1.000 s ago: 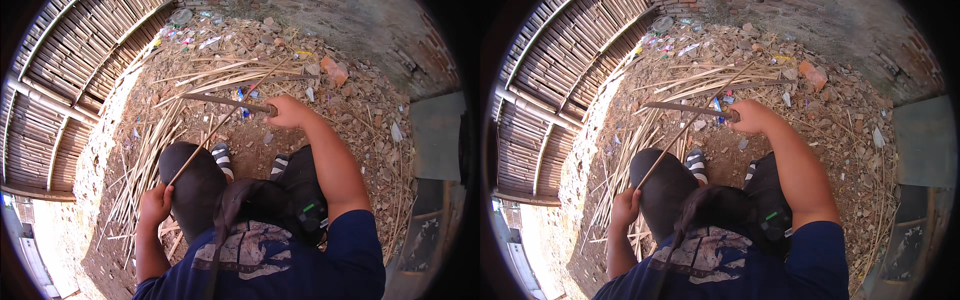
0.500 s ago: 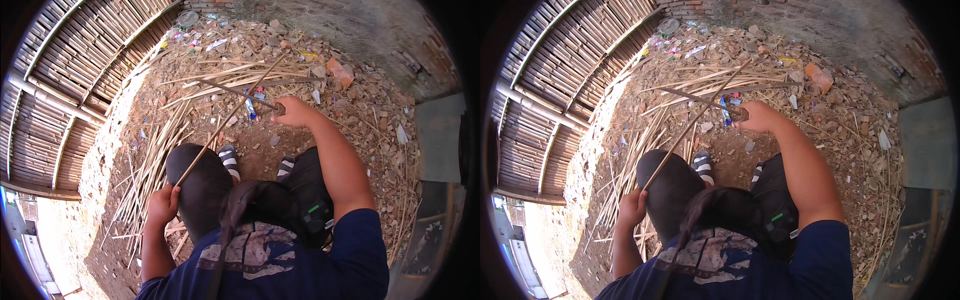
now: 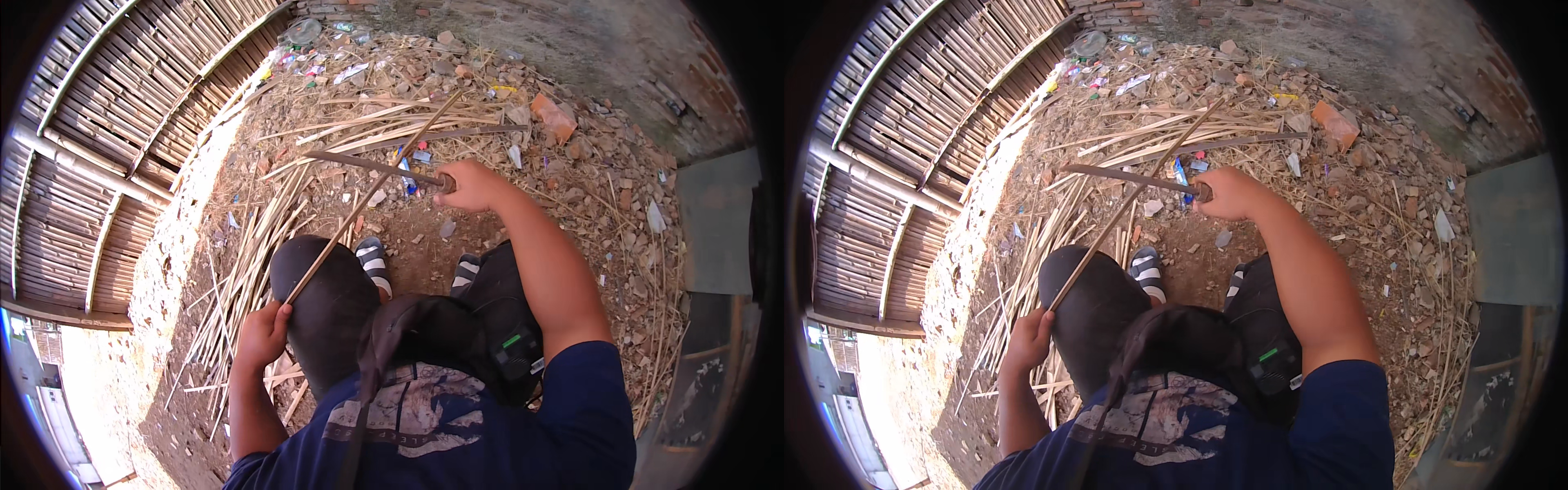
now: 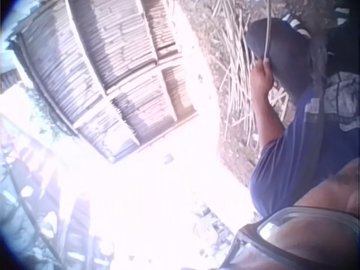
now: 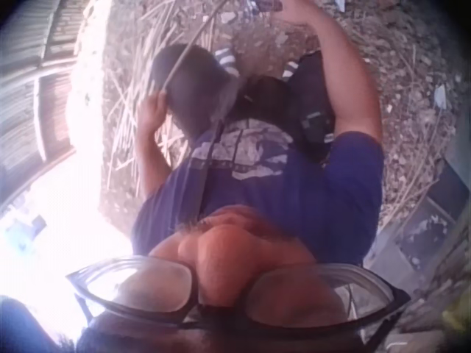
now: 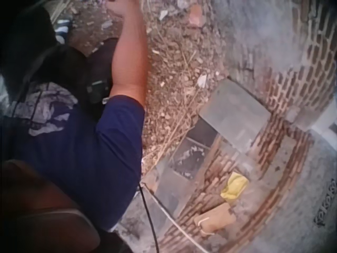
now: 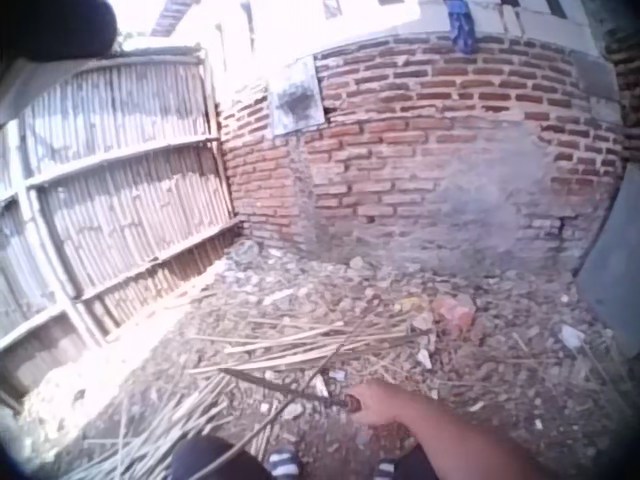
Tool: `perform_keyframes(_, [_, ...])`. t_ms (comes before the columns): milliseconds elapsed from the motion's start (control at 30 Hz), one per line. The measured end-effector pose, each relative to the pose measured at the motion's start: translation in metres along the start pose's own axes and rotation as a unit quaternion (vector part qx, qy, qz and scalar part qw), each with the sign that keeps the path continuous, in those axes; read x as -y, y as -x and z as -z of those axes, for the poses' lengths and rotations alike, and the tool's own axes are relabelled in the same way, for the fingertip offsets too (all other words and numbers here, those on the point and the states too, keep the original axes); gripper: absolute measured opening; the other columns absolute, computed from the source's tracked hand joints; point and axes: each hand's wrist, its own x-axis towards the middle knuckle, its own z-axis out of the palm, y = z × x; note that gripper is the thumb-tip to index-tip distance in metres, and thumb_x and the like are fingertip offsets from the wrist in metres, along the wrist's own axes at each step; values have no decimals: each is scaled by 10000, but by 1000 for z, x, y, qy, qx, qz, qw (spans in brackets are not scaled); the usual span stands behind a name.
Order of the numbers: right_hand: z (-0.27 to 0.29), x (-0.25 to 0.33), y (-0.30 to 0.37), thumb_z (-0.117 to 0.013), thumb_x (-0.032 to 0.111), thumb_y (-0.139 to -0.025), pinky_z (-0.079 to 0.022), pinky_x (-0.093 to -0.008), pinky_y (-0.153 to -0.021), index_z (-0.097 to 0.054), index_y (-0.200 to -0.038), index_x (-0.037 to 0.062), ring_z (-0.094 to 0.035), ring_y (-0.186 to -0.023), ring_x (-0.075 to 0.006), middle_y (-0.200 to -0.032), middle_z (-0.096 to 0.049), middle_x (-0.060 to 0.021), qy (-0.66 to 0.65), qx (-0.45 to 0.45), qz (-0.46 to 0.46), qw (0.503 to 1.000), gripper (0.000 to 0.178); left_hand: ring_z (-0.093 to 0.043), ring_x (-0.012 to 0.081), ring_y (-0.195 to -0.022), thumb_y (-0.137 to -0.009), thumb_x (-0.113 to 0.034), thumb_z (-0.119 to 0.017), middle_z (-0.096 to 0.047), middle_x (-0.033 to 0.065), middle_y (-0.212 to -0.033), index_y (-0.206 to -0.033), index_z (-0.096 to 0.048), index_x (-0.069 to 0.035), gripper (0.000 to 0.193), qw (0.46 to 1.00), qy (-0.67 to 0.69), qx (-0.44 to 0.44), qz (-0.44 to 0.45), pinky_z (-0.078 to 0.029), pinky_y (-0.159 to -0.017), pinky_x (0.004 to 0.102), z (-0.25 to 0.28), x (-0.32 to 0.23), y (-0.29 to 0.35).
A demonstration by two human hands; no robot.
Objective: The person uses a large knife to shave and smooth the surface of bamboo strips while sitting on the ground.
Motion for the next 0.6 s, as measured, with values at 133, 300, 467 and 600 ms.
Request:
perform_keyframes(133, [-2,-18,-7,-808,337,-792,-534,-457,-766,-712,-1023,51,-694,-863,-372,-893,-710,-190,-33,-57,-55,996,380,-616,417,-659,-1059,-365,-539,-600,229,-688,-860,-602,13,432,1000,19,12,9,-462,-637,484,2,-1,-1])
perform_keyframes(300, [-6,9,0,-794,305,-816,-519,-456,-722,-683,-974,40,-681,-799,-363,-804,-677,-177,4,-41,10,999,327,-603,352,-650,-1071,-392,-520,-588,201,-686,-862,-597,20,469,998,40,38,16,-464,-648,458,4,2,-2])
perform_keyframes(467, [3,19,4,-781,284,-842,-510,-441,-682,-670,-994,17,-672,-713,-341,-761,-668,-176,15,-23,44,999,327,-593,344,-663,-1075,-397,-510,-580,203,-693,-865,-590,18,472,997,52,53,14,-465,-662,456,2,13,-6])
perform_keyframes(600, [-6,-10,-8,-772,294,-825,-531,-485,-743,-690,-956,61,-684,-842,-389,-833,-687,-188,-6,-74,-44,996,279,-588,371,-673,-1073,-389,-515,-594,211,-710,-873,-595,12,455,997,45,53,27,-472,-675,465,6,9,-6])
